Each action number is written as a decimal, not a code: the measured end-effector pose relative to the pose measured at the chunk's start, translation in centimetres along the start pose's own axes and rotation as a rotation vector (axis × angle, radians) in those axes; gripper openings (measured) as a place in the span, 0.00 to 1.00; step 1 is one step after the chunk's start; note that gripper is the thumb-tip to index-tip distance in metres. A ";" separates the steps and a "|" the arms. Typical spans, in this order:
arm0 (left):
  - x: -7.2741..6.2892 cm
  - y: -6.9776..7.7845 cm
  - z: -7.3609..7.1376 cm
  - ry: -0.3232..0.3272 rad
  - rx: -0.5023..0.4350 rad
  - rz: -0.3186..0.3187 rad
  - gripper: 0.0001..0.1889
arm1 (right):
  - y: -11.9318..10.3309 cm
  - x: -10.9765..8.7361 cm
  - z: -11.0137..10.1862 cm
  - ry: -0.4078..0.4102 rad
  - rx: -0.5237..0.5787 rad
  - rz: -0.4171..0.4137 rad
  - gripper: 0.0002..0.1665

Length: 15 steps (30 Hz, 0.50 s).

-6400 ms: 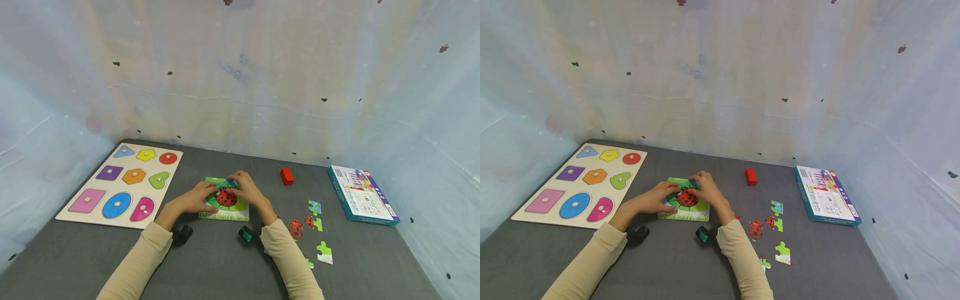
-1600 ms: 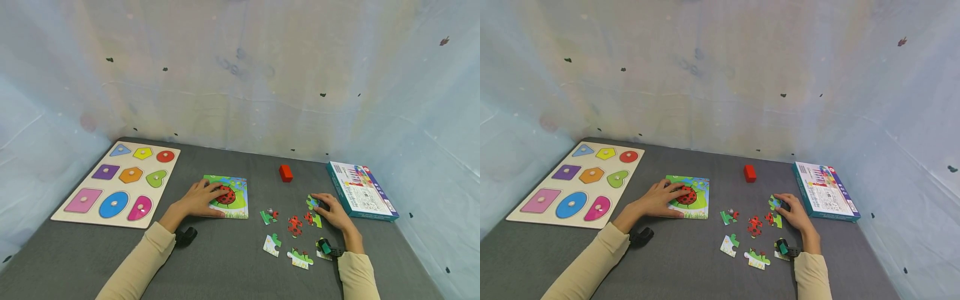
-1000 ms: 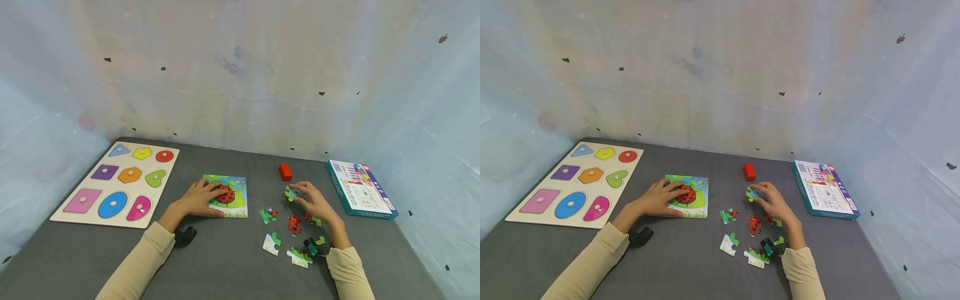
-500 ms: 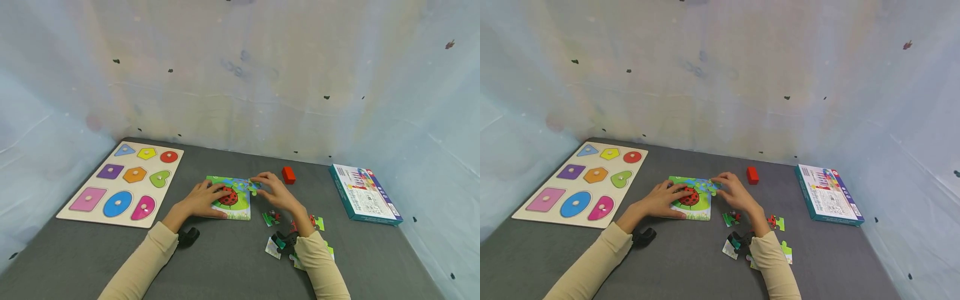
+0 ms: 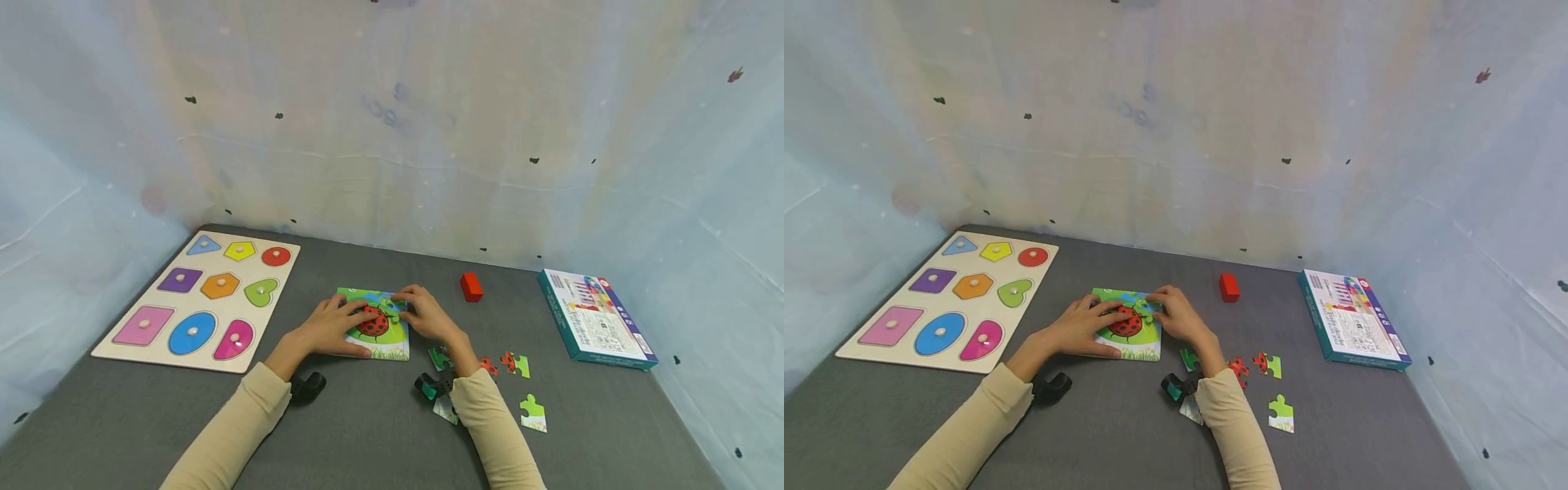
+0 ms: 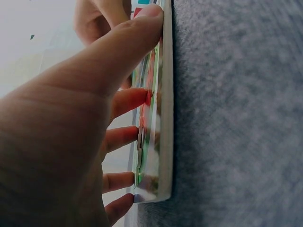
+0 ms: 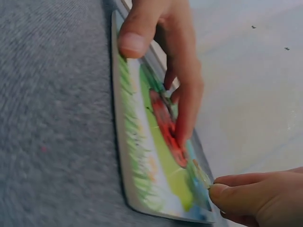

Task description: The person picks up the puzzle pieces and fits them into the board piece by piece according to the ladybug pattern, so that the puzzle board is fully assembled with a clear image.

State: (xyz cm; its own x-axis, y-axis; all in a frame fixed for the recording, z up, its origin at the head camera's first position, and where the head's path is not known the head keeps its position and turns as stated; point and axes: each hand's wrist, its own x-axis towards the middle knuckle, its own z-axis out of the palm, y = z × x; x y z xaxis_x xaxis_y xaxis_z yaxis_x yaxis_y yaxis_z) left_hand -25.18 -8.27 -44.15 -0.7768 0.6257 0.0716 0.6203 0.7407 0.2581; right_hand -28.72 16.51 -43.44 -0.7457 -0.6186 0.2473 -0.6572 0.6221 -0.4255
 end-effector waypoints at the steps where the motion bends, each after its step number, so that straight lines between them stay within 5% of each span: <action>1: 0.0 0.0 0.0 0.001 0.001 0.001 0.42 | 0.0 0.1 0.2 0.004 0.001 0.002 0.19; 15: -0.1 0.0 0.0 0.018 0.032 0.024 0.43 | -0.1 0.6 1.3 0.030 -0.012 0.050 0.18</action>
State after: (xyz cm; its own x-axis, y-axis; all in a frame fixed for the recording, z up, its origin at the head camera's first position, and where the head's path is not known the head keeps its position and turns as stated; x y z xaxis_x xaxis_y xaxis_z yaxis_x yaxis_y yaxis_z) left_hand -25.13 -8.31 -44.17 -0.7632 0.6392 0.0947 0.6419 0.7330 0.2254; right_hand -28.99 15.43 -44.39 -0.7804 -0.5723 0.2518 -0.6202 0.6578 -0.4274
